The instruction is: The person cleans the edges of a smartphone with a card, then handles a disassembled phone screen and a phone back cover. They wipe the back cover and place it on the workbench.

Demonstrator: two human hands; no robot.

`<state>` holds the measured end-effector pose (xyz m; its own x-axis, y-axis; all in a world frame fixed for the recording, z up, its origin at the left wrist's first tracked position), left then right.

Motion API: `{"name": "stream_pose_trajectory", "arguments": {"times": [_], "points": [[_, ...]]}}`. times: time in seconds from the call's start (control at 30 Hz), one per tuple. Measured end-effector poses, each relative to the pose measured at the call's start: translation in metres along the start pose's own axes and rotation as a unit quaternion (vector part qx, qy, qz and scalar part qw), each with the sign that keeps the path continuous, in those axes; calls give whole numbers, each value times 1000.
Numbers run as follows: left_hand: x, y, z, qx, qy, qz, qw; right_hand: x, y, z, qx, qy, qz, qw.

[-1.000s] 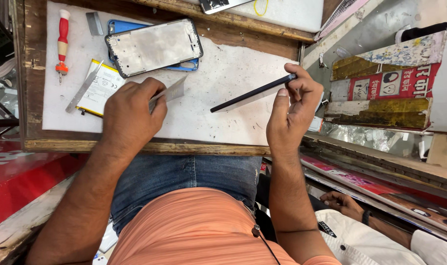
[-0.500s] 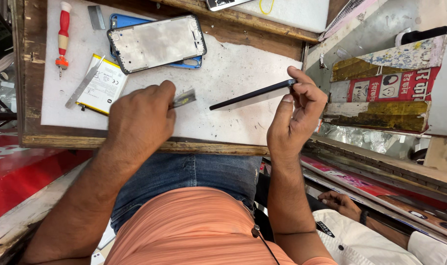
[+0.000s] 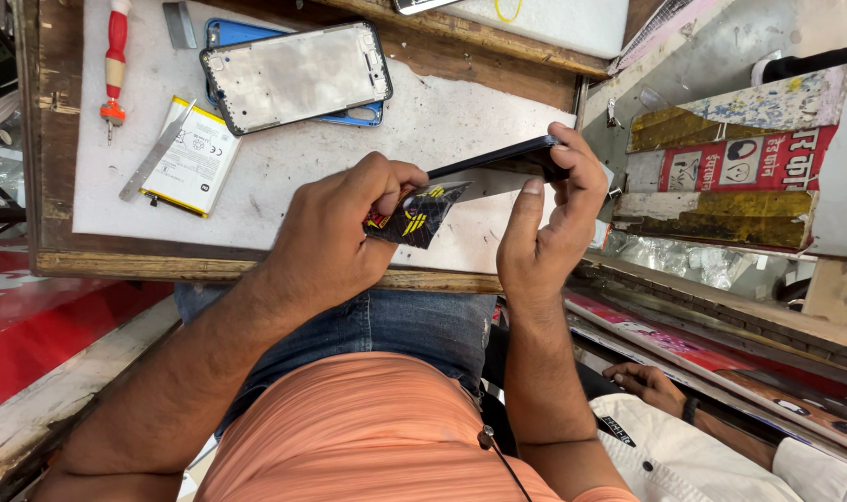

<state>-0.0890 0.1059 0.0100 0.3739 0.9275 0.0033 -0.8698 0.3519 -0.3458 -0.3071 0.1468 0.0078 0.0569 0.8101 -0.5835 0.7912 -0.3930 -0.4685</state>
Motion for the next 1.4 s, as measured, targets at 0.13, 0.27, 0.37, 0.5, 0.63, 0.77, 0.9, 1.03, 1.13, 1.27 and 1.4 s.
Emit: {"name": "stream_pose_trajectory", "arguments": {"times": [0.13, 0.27, 0.37, 0.5, 0.63, 0.77, 0.9, 1.03, 1.13, 1.27, 1.4], "points": [[-2, 5, -2, 90, 2, -30, 995, -1, 0, 1, 25, -14, -11, 1000], [1, 6, -8, 115, -13, -44, 992, 0, -1, 4, 16, 6, -1, 1000], [7, 3, -5, 82, 62, -1, 995, 2, -3, 4, -6, 14, 16, 1000], [11, 5, -12, 12, -3, 52, 999, 5, -8, 3, -34, 50, 32, 998], [10, 8, -7, 33, 12, 62, 997, 2, -11, 0, -34, 70, 24, 997], [7, 12, -2, 123, 19, 20, 992, 1, -11, -3, -48, 77, 22, 996], [7, 17, 8, -29, 61, 58, 996, 2, -10, -6, -44, 71, 20, 996], [1, 25, 18, -74, 121, 119, 983, 3, -9, -6, -35, 68, 22, 997], [-7, 31, 25, -88, 162, 153, 971, 2, -8, -8, -42, 66, 21, 997], [-14, 39, 32, -117, 190, 185, 957, 3, -8, -13, -45, 72, 19, 996], [-15, 45, 34, -106, 191, 195, 956, 2, -9, -15, -54, 68, 18, 996]]}}
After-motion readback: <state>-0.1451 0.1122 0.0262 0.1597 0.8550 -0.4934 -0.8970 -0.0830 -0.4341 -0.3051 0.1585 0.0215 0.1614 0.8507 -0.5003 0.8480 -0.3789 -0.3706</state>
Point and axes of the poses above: each hand's wrist, its own x-axis away from the middle knuckle, its own y-axis out of the palm, z = x × y, the point moved 4 cm from there along -x, towards the middle knuckle, and after that the axes turned 12 degrees about -y, right-handed, at the moved point
